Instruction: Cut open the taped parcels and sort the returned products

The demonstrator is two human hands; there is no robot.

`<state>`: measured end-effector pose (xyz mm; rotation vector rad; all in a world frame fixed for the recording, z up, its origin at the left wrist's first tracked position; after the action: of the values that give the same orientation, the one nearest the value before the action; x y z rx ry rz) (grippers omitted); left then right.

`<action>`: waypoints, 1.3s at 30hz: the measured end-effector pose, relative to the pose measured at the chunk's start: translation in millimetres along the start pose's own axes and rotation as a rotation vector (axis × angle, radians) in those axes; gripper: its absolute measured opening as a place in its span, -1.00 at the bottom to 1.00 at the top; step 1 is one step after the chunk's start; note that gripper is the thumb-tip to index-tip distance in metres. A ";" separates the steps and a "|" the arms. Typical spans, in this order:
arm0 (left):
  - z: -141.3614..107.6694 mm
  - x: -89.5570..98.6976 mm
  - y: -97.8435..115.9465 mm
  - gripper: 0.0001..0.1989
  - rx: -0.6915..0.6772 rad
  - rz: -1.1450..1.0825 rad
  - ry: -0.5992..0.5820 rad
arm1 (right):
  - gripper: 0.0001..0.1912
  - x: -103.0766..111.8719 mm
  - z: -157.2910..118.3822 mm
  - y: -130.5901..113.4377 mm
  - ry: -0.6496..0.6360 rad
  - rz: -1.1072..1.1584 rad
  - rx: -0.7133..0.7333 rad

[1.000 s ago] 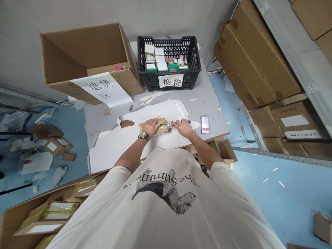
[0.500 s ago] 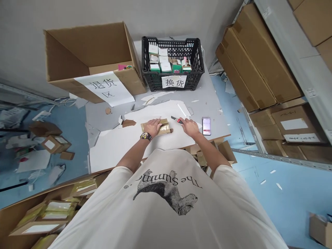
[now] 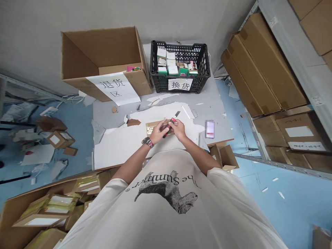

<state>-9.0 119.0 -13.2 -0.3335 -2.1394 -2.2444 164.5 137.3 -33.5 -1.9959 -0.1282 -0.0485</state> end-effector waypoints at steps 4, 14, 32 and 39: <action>-28.3 18.6 -23.6 -0.30 0.176 -0.172 0.112 | -0.44 -54.1 -6.8 -10.9 -0.133 -0.116 0.058; -147.0 146.9 -87.1 -0.56 0.428 -0.539 1.053 | -0.44 -128.3 -38.6 -10.5 -0.351 -1.343 0.507; -170.7 125.2 -115.2 -0.42 0.481 -0.464 0.590 | -0.41 -147.0 -16.1 -22.0 -0.314 -1.536 0.294; -156.9 138.2 -114.0 -0.50 0.411 -0.328 0.360 | -0.39 -141.0 -20.9 -19.7 -0.259 -1.474 0.343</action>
<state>-184.3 -11.6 -107.7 0.4259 -2.4908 -1.7351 22.7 116.7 -20.1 -1.1774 -1.6089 -0.6485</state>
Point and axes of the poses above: each hand's wrist, its own z-axis towards the middle knuckle, its own x-axis out of the back of the hand, y = z × x, the point moved 10 cm from there along z, towards the middle knuckle, and after that the axes turned 8 degrees about -z, right-handed, at the moved point
